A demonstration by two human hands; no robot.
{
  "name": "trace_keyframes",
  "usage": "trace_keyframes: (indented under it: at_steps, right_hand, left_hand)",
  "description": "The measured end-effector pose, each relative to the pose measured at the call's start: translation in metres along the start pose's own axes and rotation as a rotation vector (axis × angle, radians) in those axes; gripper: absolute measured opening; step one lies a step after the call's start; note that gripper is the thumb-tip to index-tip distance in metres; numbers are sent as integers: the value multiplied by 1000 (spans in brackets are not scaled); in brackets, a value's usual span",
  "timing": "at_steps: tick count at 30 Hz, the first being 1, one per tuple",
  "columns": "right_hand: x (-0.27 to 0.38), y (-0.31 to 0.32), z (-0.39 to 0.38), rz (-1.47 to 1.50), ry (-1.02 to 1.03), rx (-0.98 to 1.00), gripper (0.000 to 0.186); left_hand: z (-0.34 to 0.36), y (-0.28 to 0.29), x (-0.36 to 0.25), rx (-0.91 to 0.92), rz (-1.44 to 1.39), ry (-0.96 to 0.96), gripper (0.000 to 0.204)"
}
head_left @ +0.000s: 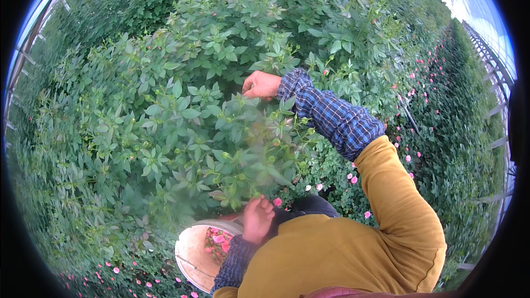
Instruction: The person picks pink rose blossoms from rose bushes in a greenhouse and places them into a white bucket held in the left hand. The person repeatedly reaches into the foliage, plucks individual blossoms, and drops them into the bucket.
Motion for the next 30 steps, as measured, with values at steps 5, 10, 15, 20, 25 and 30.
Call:
trace_keyframes:
  at_steps: [5,10,15,20,25,30]
  right_hand:
    - [-7,-11,2,-365,80,-81,28]
    - [8,-13,-41,-694,170,-477,19]
    - [40,-30,-112,-865,341,-682,16]
    - [12,-20,-206,279,274,-660,11]
    - [0,25,-277,-68,128,-1154,14]
    - [-18,38,-263,-653,-96,-1128,29]
  left_hand:
    - [-3,4,3,-20,-19,25,9]
    - [-5,4,3,-4,41,42,9]
    - [-9,3,2,11,56,52,9]
    - [-7,2,8,36,67,87,9]
    - [-4,-5,20,59,89,156,9]
    - [-9,-13,30,83,115,197,8]
Point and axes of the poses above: each hand's wrist, its own z-axis towards the middle knuckle, its own y-axis out of the back of the hand, x = y × z, the point moved 7 cm from there along z, towards the middle knuckle, and after that the axes turned 14 degrees about x, right-handed, at the moved point
